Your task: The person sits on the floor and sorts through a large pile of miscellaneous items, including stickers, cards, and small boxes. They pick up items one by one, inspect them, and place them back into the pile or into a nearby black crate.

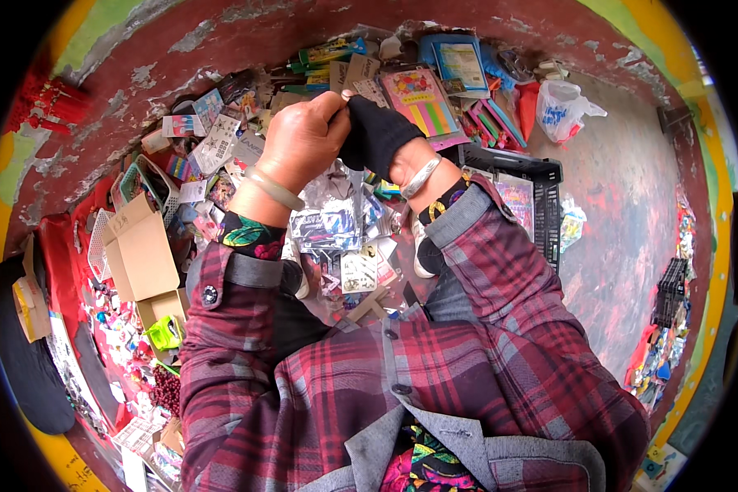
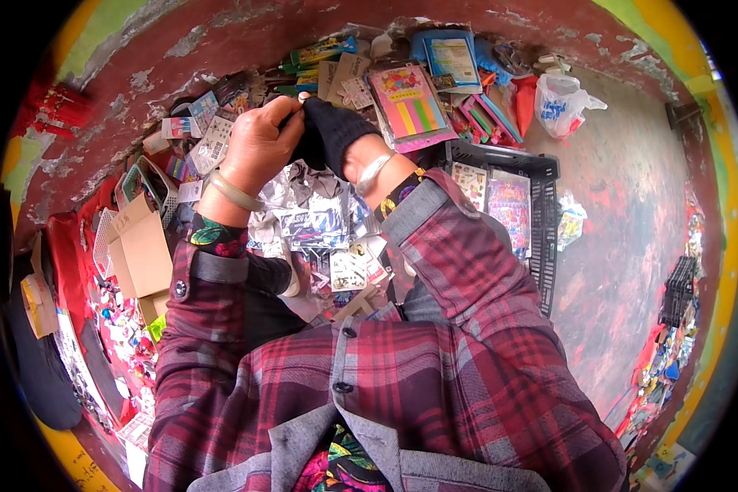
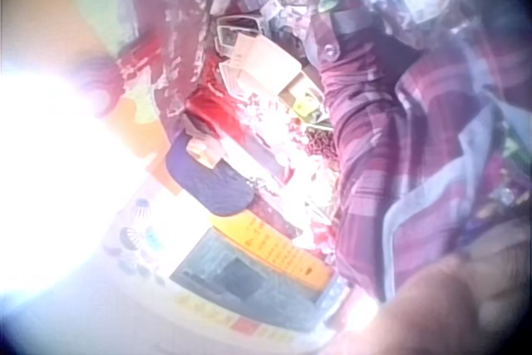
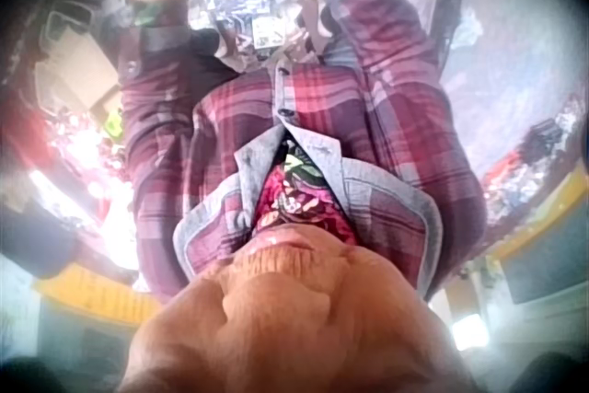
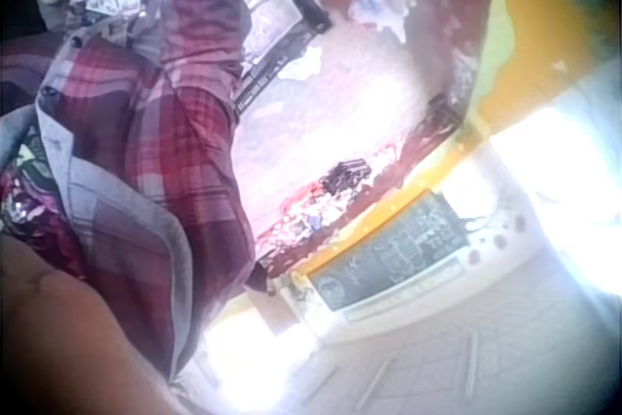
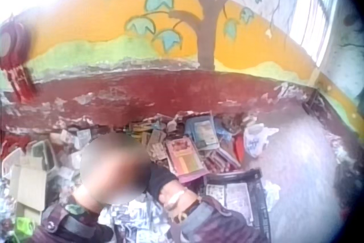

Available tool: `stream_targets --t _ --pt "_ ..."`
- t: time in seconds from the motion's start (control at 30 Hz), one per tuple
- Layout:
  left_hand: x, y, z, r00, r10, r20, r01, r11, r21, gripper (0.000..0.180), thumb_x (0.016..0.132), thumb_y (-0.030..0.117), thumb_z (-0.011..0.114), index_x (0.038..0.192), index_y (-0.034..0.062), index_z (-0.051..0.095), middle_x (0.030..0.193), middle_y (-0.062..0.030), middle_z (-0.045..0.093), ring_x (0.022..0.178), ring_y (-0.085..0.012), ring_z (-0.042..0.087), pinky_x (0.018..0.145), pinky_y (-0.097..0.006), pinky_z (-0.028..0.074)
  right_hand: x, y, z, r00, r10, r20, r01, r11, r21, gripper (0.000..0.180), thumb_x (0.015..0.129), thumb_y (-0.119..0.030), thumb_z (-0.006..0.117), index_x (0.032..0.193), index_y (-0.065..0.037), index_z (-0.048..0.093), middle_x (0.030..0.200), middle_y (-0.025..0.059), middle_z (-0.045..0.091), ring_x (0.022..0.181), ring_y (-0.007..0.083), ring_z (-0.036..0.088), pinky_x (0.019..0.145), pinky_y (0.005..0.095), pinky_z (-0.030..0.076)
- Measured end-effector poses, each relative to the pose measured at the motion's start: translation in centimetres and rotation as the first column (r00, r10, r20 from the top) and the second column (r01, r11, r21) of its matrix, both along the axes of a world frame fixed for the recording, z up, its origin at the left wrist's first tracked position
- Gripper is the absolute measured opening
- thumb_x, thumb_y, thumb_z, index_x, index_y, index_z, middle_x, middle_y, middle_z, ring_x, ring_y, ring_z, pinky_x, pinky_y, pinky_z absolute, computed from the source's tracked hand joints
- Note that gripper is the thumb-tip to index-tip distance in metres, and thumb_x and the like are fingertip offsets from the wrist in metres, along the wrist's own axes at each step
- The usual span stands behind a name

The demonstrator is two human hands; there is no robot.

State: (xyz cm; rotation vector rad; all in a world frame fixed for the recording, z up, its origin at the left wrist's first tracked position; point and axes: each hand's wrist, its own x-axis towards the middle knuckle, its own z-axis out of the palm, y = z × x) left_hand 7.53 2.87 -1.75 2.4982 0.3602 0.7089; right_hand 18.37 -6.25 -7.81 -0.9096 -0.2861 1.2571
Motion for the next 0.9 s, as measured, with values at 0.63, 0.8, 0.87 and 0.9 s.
stream_targets --t 0.63,0.8,0.87,0.9 --pt "-0.2 2.2 -0.1 0.969 -0.239 -0.056 0.14 0.725 -0.674 0.029 0.084 0.01 0.064 0.109 -0.0023 0.057 0.093 0.0009 0.061 0.084 -0.0056 0.053 0.076 -0.02 0.044 -0.6 -1.9 4.2 0.999 -0.021 0.037 0.017 0.994 0.111 0.024 0.091 -0.022 0.051 0.107 -0.006 0.057 0.09 0.0032 0.059 0.079 0.0116 0.058 0.067 0.0241 0.047" --pt "0.0 2.1 -1.1 0.963 -0.265 0.048 0.215 0.653 -0.726 0.023 0.083 0.007 0.063 0.104 -0.003 0.058 0.09 0.001 0.061 0.082 -0.0065 0.054 0.073 -0.021 0.045 -0.7 -1.6 3.5 0.985 0.052 -0.166 -0.04 0.996 0.075 0.023 0.088 -0.022 0.057 0.104 -0.006 0.059 0.086 0.0059 0.062 0.074 0.0152 0.06 0.064 0.026 0.049" --pt "-0.1 1.6 -1.1 0.972 -0.185 0.143 0.234 0.768 -0.596 0.021 0.082 0.005 0.063 0.101 -0.0035 0.059 0.085 0.0007 0.062 0.079 -0.0071 0.054 0.071 -0.022 0.045 -0.6 -1.6 3.0 0.985 0.097 -0.14 -0.075 0.985 0.153 0.023 0.088 -0.021 0.057 0.104 -0.005 0.058 0.089 0.0067 0.063 0.078 0.0163 0.061 0.068 0.0269 0.05" --pt "-0.4 1.6 -0.9 0.98 -0.192 0.051 0.192 0.85 -0.491 0.02 0.082 0.005 0.062 0.1 -0.0037 0.059 0.084 0.0002 0.062 0.078 -0.0075 0.054 0.07 -0.022 0.046 -0.5 -1.6 2.8 0.985 0.118 -0.125 -0.093 0.977 0.192 0.023 0.088 -0.021 0.058 0.104 -0.005 0.058 0.09 0.0071 0.063 0.08 0.0168 0.062 0.07 0.0274 0.051"
